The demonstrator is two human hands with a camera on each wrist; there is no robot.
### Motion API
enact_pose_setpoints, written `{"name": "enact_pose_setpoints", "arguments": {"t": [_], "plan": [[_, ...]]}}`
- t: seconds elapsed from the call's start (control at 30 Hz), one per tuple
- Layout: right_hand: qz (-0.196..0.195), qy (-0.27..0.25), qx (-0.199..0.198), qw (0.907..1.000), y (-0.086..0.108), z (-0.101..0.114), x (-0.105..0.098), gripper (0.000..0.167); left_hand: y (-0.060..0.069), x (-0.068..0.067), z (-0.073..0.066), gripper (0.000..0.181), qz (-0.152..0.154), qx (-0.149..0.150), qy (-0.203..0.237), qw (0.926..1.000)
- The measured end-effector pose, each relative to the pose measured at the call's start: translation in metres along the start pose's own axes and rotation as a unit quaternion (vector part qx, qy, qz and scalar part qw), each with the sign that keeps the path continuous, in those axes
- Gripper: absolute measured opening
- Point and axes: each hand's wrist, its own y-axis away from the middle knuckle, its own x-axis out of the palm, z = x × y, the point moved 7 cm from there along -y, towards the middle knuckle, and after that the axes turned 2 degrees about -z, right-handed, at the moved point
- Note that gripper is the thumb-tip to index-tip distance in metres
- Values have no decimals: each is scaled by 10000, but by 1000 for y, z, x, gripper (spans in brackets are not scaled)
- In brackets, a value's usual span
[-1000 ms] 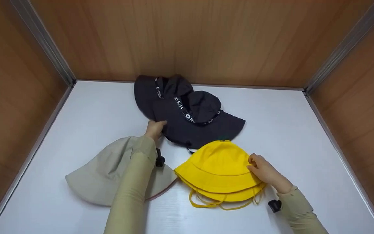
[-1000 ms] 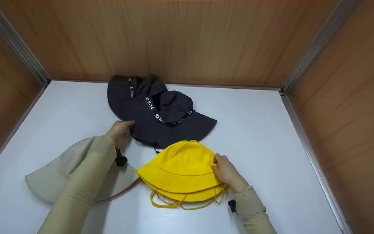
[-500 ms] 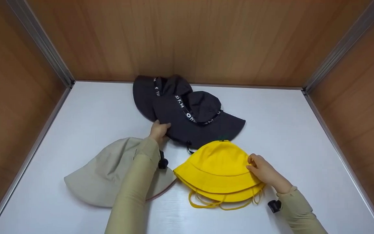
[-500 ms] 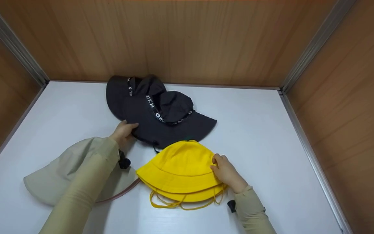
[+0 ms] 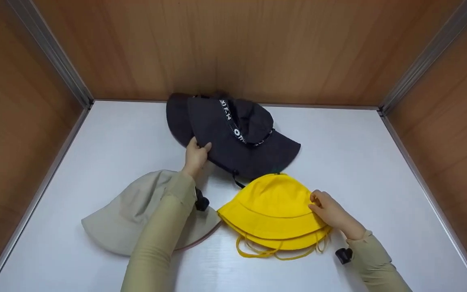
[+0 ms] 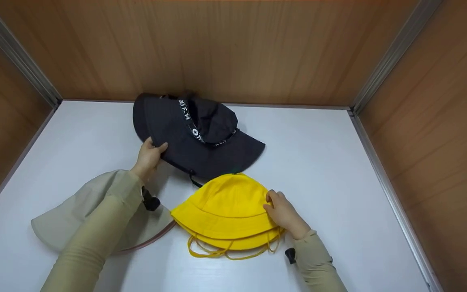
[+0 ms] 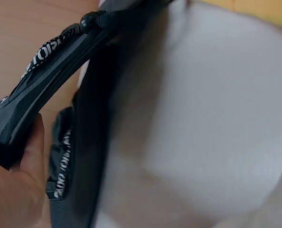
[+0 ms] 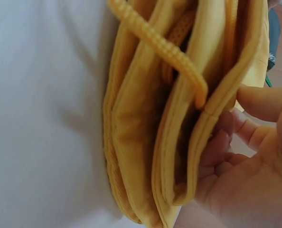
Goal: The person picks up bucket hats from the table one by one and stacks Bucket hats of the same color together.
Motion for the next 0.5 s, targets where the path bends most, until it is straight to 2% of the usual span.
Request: {"name": "enact_pose_setpoints", "arguments": {"t": [0.2,0.4,0.5], "plan": [[5,-84,-41,10000,0,-2,-3,10,12,-5,-31,40,-70,613,313,9976],[19,-195,-92,9998,-1,-3,-9,11,25,-13,-60,39,-158,976,665,9929],[70,-297,-88,9995,-2,-5,-13,11,32,-16,-73,38,-151,1144,986,9884]]}}
